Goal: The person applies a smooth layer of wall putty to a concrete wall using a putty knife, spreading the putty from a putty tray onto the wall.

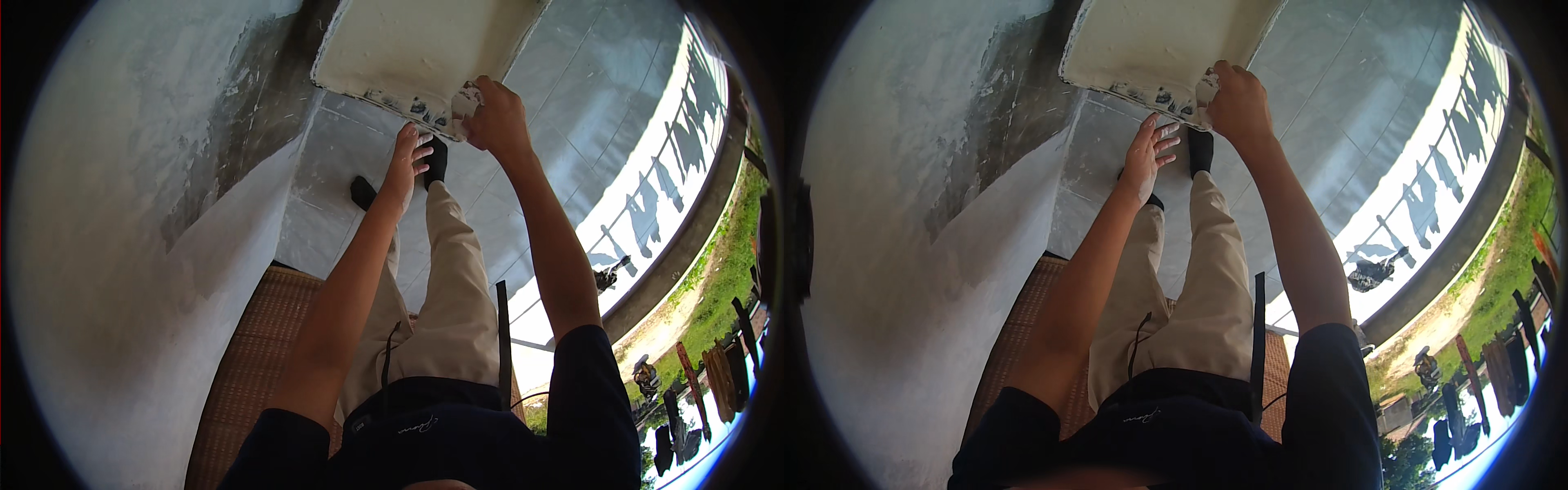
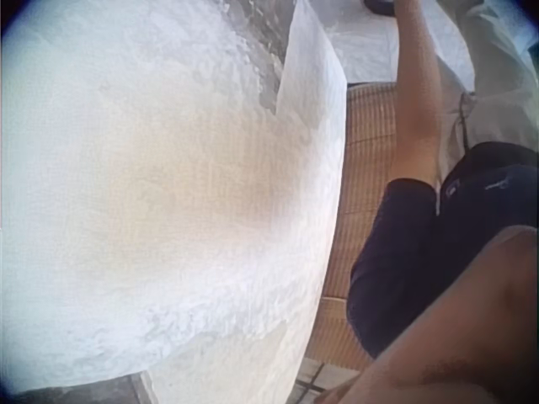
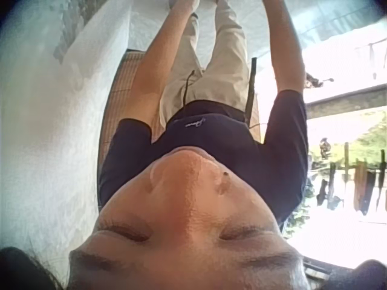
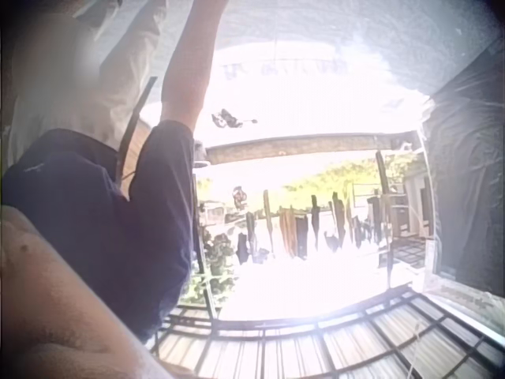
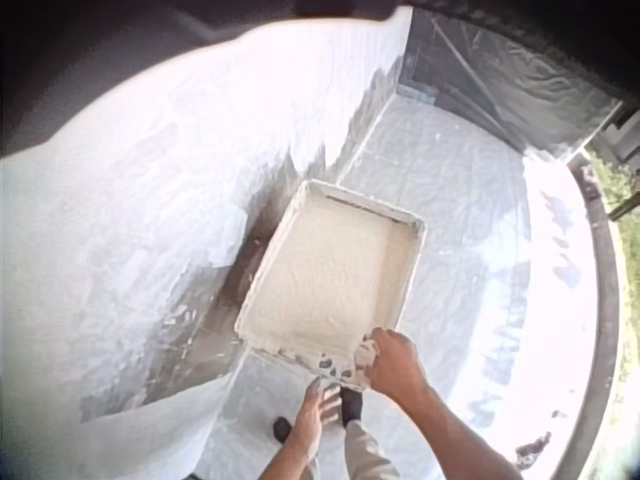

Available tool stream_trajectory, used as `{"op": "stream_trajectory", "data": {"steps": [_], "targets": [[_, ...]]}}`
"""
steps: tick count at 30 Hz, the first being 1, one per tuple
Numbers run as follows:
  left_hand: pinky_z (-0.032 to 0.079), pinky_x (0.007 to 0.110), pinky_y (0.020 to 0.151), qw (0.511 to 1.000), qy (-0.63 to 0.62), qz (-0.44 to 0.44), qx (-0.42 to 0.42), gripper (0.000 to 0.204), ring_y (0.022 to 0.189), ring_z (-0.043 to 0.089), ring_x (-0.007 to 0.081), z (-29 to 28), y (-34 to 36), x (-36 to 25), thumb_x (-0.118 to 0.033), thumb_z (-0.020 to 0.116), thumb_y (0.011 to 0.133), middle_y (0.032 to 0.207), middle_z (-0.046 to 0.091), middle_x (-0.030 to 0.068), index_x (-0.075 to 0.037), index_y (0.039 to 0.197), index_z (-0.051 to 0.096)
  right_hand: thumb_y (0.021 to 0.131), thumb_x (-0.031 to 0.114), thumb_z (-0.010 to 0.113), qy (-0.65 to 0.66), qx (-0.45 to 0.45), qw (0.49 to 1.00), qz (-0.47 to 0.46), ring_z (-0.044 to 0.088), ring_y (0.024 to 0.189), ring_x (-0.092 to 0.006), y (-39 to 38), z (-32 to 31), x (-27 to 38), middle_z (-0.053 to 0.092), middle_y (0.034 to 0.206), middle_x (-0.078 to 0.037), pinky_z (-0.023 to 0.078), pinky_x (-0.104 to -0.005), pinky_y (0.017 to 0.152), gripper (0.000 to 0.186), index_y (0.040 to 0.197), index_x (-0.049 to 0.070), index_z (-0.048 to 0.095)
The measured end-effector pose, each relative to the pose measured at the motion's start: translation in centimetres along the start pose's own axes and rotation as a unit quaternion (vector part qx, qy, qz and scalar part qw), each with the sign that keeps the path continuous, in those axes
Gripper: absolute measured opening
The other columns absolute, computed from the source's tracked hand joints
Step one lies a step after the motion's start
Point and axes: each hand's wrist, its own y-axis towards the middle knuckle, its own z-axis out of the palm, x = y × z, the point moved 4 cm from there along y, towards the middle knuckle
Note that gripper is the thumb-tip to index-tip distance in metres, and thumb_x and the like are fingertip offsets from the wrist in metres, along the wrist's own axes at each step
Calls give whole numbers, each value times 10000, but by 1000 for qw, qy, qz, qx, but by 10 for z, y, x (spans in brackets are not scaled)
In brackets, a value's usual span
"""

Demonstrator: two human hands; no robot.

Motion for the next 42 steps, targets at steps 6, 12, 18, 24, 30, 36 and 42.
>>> {"op": "stream_trajectory", "data": {"steps": [6,12,18,24,30,36,42], "targets": [[334,406,966,1000,-2,3,2,688,1183,461,241,-11,-2,2,-557,369,937,1365,483,116,-146,1478,264,589,69,771,64,-102,991,66,647,816,-375,-20,-12,20,638,861,-193,528,-435,716,424,972,-3,605],[325,419,981,1000,3,-4,10,682,1196,451,253,-7,-3,1,-577,307,944,1390,455,123,-148,1474,303,721,-34,491,148,-148,959,189,615,866,-447,-19,0,17,647,920,-252,482,-477,778,288,988,-9,598],[309,446,1005,1000,-1,0,-19,671,1226,423,264,-27,-8,-6,-574,288,949,1395,445,128,-148,1466,322,750,-16,494,155,-233,933,226,597,858,-473,-26,23,37,633,882,-271,465,-500,764,233,975,-34,555],[294,471,1024,999,-8,13,-41,655,1238,414,277,-52,-19,-11,-560,271,959,1398,440,132,-142,1461,328,796,-11,508,216,-251,902,278,565,870,-497,-31,41,61,598,891,-292,446,-501,742,161,954,-40,494],[297,464,1019,998,-11,37,-52,655,1233,424,278,-75,-45,-33,-561,273,960,1399,442,127,-141,1460,328,914,45,530,470,-216,809,278,605,842,-291,-30,44,79,611,949,-157,481,-397,763,115,1009,-18,515],[335,400,961,994,-12,106,-38,671,1157,481,226,-97,-91,-99,-569,317,950,1358,483,88,-125,1453,339,935,48,542,717,-82,654,228,614,878,-191,-20,-7,147,610,1017,-89,525,-353,755,158,1087,12,521],[341,372,951,978,18,199,-68,621,1148,481,190,-125,-158,-174,-543,405,934,1331,504,54,-159,1422,379,898,-11,538,781,30,619,77,627,960,-238,-10,-68,241,602,1056,-110,543,-400,830,228,1119,-4,481]]}}
